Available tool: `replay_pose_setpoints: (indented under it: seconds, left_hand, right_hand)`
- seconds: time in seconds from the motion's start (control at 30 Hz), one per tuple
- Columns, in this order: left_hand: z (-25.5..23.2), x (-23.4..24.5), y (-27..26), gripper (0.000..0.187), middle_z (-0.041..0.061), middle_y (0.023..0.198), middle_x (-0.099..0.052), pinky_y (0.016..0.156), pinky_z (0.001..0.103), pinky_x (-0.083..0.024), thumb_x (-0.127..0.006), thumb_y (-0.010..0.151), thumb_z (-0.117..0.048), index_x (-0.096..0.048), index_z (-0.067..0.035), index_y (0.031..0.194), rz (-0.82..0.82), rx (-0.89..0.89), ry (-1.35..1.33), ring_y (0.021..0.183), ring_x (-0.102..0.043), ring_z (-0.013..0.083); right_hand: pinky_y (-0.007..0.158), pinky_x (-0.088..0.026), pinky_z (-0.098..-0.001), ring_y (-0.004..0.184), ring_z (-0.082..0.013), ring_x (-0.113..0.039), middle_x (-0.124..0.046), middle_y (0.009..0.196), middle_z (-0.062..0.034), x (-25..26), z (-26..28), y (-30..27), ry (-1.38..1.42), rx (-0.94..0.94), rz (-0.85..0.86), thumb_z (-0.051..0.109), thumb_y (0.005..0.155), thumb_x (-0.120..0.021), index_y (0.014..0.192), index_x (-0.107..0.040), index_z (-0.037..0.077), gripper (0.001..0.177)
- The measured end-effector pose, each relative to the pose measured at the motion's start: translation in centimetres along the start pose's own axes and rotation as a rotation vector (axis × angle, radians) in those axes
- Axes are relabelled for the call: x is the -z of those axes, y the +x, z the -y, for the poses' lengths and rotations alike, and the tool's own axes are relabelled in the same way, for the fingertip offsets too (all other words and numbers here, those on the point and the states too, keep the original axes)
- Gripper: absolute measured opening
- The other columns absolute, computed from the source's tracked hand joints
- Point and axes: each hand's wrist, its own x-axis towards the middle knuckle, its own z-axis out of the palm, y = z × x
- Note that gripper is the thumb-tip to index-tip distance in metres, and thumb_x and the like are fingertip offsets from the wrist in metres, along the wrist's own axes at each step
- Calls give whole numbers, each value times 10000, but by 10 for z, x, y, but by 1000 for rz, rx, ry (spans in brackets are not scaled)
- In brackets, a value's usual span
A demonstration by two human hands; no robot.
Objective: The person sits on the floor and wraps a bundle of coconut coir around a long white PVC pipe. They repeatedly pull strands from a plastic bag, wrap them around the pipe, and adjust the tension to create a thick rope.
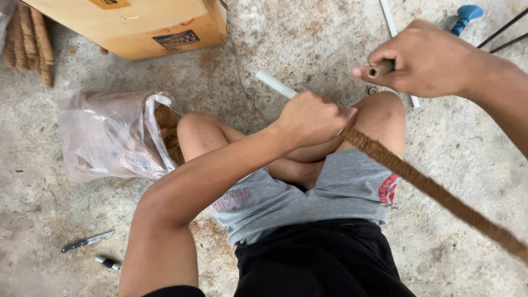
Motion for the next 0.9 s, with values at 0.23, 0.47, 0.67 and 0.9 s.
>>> replay_pose_setpoints:
  seconds: [0.23,0.47,0.67,0.9]
  left_hand:
    - [-3,22,-10,412,61,551,-636,476,456,-516,-575,1026,-327,-653,-161,657,41,-191,-148,514,-671,286]
    - [54,-5,-23,175,5,612,-636,576,442,-498,-744,799,-268,-607,-180,734,-126,-246,-329,593,-651,264]
    - [115,-58,-54,166,44,641,-620,646,435,-494,-786,826,-206,-643,-172,749,-255,-16,-319,632,-626,278]
    - [166,-135,-102,341,106,626,-560,673,451,-471,-730,962,-171,-573,-110,665,-358,127,-318,637,-571,339]
  right_hand:
    - [398,-349,-360,392,-157,-403,-450,468,-71,-73,-3,-13,700,125,-25,342,1017,-580,678,-647,55,450]
    - [470,-353,-302,507,-85,-399,-460,552,15,-165,4,12,1197,203,-154,295,1079,-554,636,-513,66,500]
    - [487,-365,-279,526,-73,-412,-460,586,49,-213,24,84,1336,64,-137,371,1063,-568,695,-540,118,447]
    - [490,-445,-306,501,-116,-521,-546,563,-12,-262,62,140,1473,-9,-177,336,1025,-585,699,-560,92,408]
